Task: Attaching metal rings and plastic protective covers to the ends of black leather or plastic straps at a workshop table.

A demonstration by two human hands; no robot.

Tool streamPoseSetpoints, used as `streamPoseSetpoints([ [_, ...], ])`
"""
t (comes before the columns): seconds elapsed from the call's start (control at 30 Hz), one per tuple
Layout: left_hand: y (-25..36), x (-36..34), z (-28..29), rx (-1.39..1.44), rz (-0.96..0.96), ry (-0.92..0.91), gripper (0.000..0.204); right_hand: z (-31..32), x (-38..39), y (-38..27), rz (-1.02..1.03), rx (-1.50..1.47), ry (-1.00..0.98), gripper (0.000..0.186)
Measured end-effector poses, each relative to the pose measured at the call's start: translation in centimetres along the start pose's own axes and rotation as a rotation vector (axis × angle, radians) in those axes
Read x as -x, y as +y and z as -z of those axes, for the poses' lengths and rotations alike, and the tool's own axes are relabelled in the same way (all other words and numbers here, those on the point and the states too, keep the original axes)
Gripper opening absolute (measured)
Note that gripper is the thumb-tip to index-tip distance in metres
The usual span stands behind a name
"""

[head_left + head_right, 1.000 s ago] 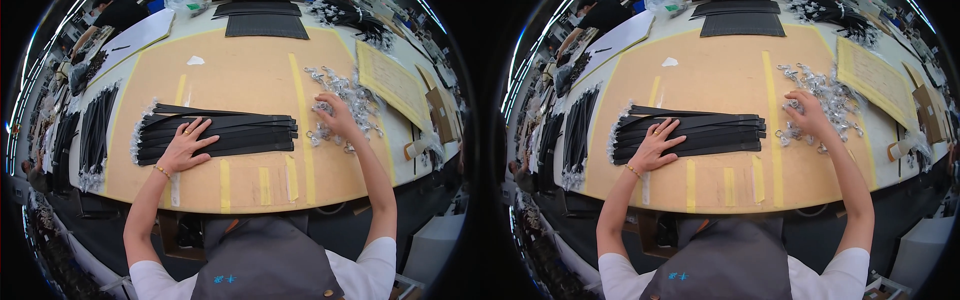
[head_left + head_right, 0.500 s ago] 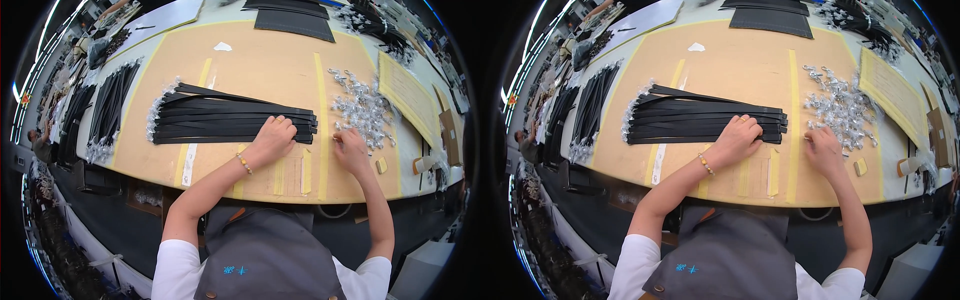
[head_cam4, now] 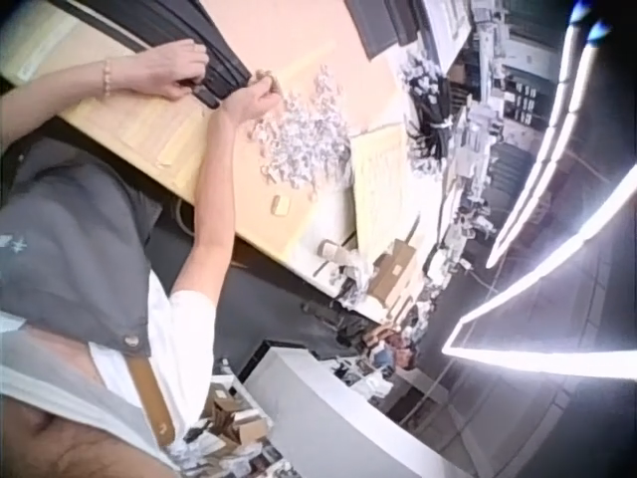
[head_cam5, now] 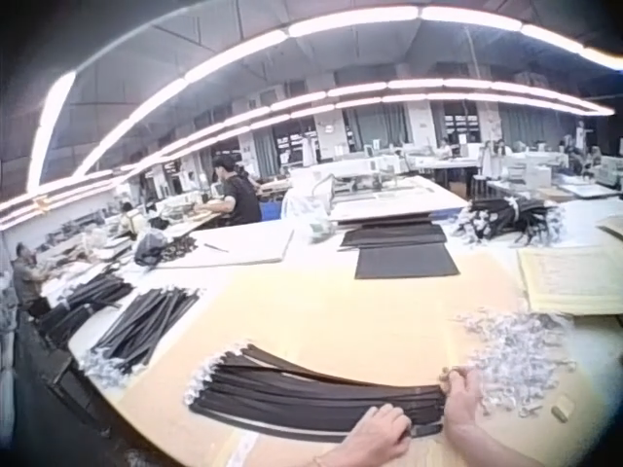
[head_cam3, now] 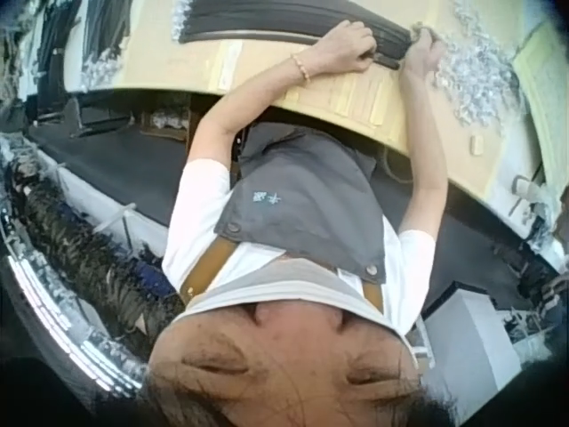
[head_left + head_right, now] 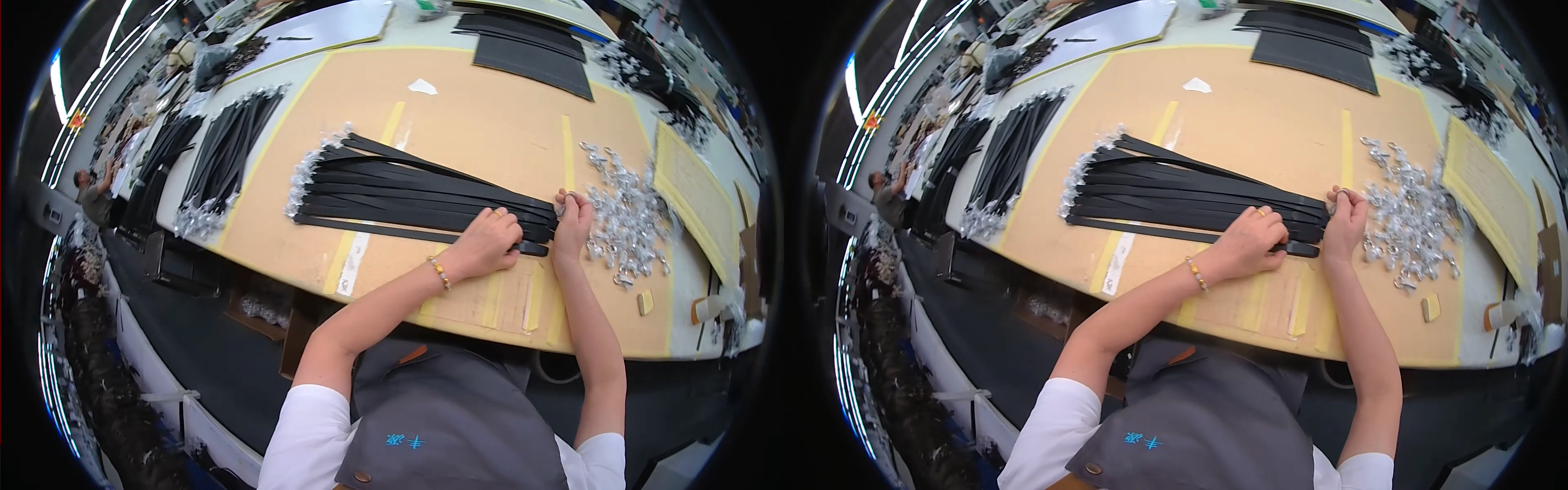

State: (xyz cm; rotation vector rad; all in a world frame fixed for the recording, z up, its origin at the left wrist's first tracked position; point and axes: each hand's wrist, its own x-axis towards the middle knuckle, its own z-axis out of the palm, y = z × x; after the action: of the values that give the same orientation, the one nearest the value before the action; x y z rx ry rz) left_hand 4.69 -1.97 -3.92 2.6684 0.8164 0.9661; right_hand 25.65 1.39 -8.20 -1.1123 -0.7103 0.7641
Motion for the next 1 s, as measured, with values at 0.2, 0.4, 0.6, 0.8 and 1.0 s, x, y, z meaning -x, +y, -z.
streamPoseSetpoints([
  [0.2,-2.0,1.1,2.1,0.026,0.034,0.005,0.020,-4.2,0.9,1.1,-0.001,-0.052,-0.044,0.013],
  [0.4,-4.0,1.4,5.1,0.108,0.190,-0.025,0.021,-6.8,0.2,0.5,-0.089,-0.292,-0.210,0.016],
  [0.6,-2.7,-0.1,7.2,0.482,0.412,0.134,0.020,-3.0,0.9,-5.2,-0.100,-0.240,-0.377,0.024],
  [0.8,-0.8,-2.3,6.0,0.662,0.426,0.076,0.021,-0.5,3.0,-7.0,-0.401,-0.405,-0.690,0.025],
  [1.0,-0.8,-2.5,5.1,0.738,0.438,0.019,0.020,0.1,3.1,-5.9,-0.420,-0.475,-0.667,0.013],
])
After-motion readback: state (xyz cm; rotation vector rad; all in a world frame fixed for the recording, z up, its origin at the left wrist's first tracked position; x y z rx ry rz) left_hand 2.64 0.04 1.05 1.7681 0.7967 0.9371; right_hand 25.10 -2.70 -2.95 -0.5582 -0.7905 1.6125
